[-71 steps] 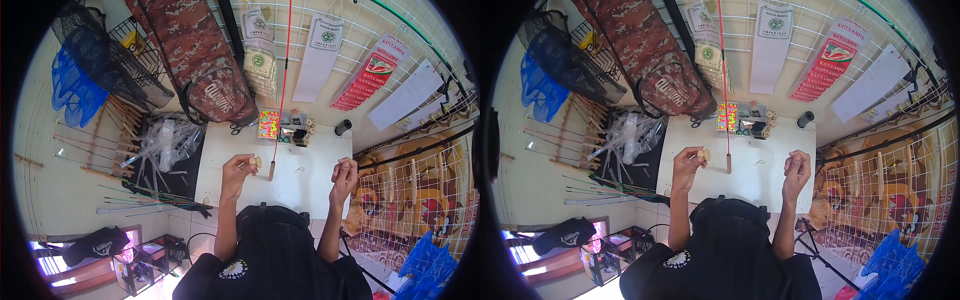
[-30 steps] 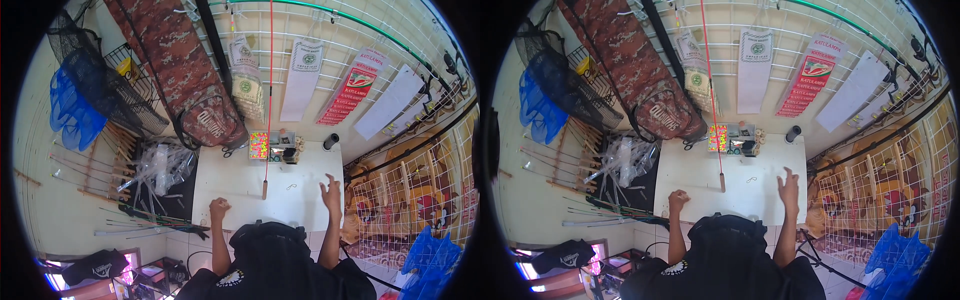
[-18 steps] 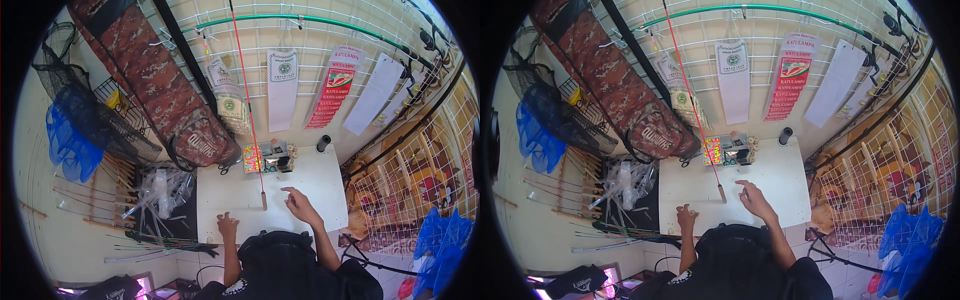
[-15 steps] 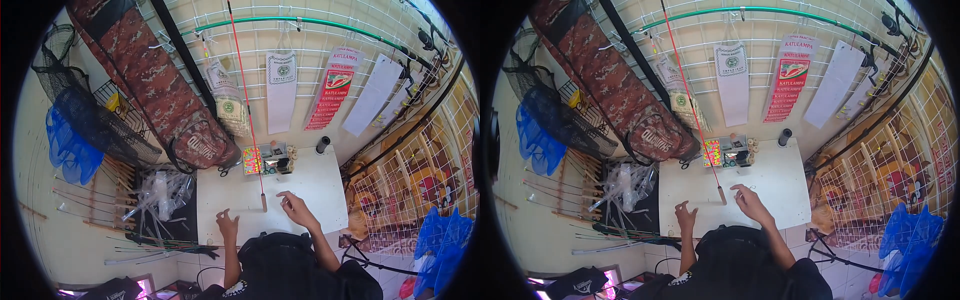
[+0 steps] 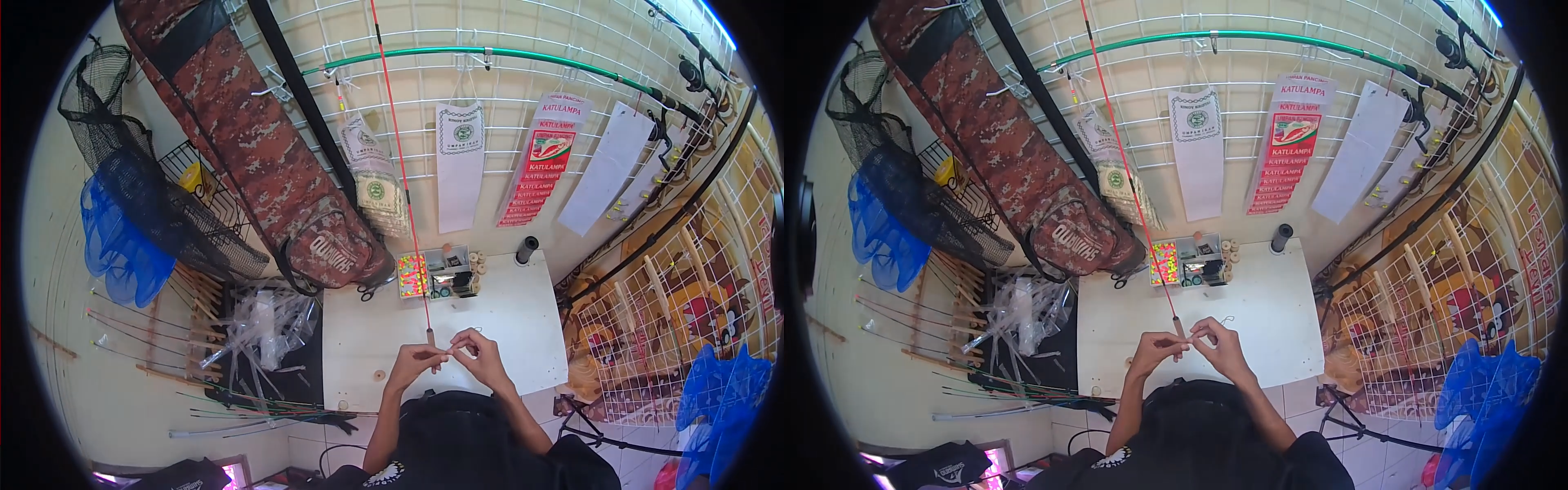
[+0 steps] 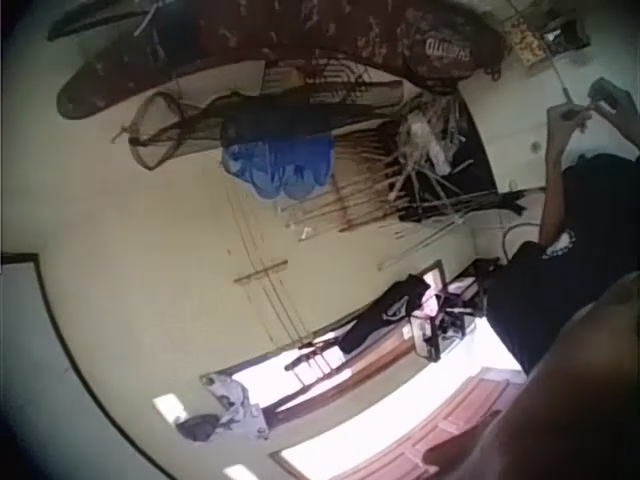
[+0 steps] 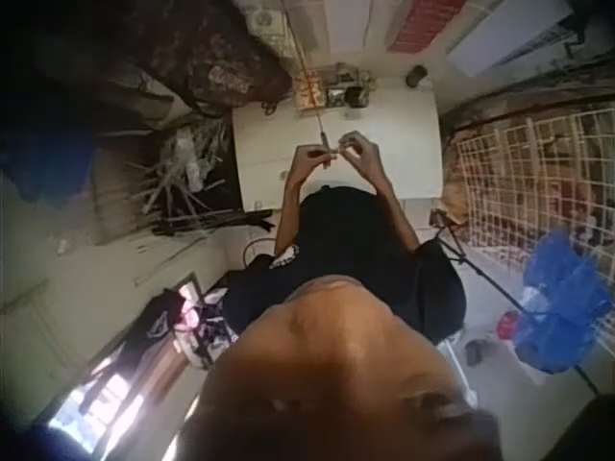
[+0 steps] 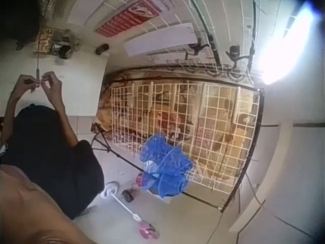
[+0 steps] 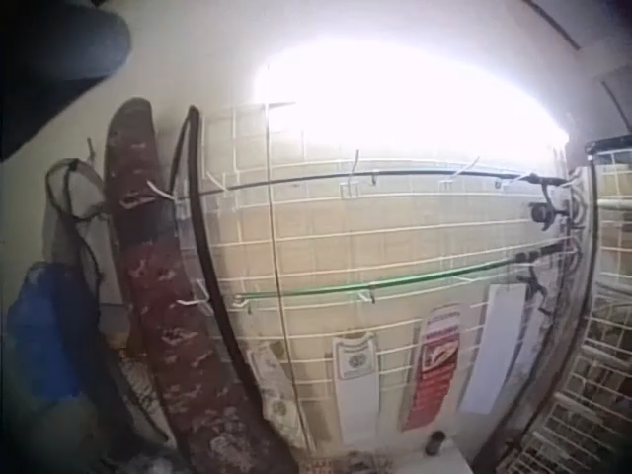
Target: Assembling a multi-section fishing rod and attaching a float.
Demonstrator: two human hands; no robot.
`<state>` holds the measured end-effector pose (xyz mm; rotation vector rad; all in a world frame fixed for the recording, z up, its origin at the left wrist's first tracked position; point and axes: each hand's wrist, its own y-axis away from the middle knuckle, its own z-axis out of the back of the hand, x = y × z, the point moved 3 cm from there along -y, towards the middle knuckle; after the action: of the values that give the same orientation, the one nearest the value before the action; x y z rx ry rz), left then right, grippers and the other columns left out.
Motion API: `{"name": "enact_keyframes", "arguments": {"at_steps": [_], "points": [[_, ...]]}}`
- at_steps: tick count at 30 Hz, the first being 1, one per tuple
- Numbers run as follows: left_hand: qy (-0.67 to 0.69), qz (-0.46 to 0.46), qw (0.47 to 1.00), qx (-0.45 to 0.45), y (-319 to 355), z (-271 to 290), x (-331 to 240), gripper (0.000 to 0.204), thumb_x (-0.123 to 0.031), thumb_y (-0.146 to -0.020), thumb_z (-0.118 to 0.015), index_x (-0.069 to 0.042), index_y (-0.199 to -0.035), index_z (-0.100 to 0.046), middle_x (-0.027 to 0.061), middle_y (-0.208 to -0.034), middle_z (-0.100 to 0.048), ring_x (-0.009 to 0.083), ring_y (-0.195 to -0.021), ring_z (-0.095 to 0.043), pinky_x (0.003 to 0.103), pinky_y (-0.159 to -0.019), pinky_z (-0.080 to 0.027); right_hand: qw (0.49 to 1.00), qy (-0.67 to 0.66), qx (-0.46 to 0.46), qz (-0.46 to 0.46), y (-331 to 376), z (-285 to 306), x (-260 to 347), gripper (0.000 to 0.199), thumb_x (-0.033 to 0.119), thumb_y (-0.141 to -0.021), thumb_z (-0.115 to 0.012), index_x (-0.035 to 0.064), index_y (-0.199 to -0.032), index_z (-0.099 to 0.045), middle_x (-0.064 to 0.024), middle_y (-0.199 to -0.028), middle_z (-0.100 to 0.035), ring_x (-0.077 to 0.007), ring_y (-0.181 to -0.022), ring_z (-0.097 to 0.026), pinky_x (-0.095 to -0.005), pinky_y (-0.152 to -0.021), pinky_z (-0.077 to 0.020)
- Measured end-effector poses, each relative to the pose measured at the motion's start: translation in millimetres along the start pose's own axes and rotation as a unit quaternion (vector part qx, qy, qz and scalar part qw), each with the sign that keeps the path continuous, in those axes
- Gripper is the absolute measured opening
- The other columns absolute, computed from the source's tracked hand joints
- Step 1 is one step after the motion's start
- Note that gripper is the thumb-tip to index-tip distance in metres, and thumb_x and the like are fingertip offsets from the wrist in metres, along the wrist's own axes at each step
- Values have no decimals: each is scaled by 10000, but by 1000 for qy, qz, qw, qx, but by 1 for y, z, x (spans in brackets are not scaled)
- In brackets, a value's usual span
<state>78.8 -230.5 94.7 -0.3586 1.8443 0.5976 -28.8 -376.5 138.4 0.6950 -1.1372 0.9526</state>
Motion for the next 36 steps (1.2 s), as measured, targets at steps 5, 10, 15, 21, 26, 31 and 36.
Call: {"name": "enact_keyframes", "arguments": {"at_steps": [5,10,15,21,26,31,36], "points": [[-60,-14,998,-32,-1,8,0,138,-84,-833,-759,2,-938,-738,61,-828,-706,94,-699,-609,236,-617,-487,999,39,-16,26,1,10,8,144,144,-832,-747,84,-955,-700,-21,-818,-715,-130,-695,-543,-278,-644,-414],[-43,-28,999,-4,-3,-1,-3,160,-101,-836,-764,-5,-959,-729,48,-847,-698,79,-710,-589,228,-615,-469,999,33,-26,32,4,3,2,155,148,-830,-747,71,-940,-668,-25,-831,-712,-147,-700,-548,-284,-649,-428],[-62,-33,997,-16,-4,-4,-4,146,-124,-846,-761,-12,-929,-716,24,-803,-665,69,-691,-563,218,-600,-441,998,41,-38,34,6,1,3,161,148,-830,-746,70,-943,-661,-27,-836,-708,-161,-708,-551,-294,-649,-449],[-57,-55,996,-36,-5,-8,-1,144,-157,-903,-710,-24,-956,-699,-16,-781,-625,46,-696,-519,204,-617,-411,997,55,-39,39,8,1,9,160,129,-830,-741,64,-955,-666,-34,-839,-710,-166,-688,-535,-300,-638,-459],[-137,-79,987,-36,-8,-12,-1,114,-132,-941,-647,-21,-942,-623,0,-814,-627,55,-702,-522,223,-633,-426,996,79,-35,33,10,1,10,134,122,-834,-745,41,-931,-700,-48,-808,-717,-144,-640,-527,-291,-608,-449],[-238,-129,960,-67,-8,-15,-16,164,-156,-918,-674,-12,-908,-595,38,-799,-583,97,-685,-529,259,-625,-442,998,50,-47,4,15,2,12,135,140,-853,-730,27,-924,-707,-63,-784,-709,-116,-587,-552,-280,-561,-463],[-247,-330,870,-270,-28,-8,-81,216,-61,-784,-781,-15,-911,-613,69,-891,-598,145,-753,-572,289,-681,-479,994,-2,-104,31,7,15,14,102,115,-844,-731,37,-908,-715,-66,-834,-701,-113,-669,-634,-249,-603,-501]]}}
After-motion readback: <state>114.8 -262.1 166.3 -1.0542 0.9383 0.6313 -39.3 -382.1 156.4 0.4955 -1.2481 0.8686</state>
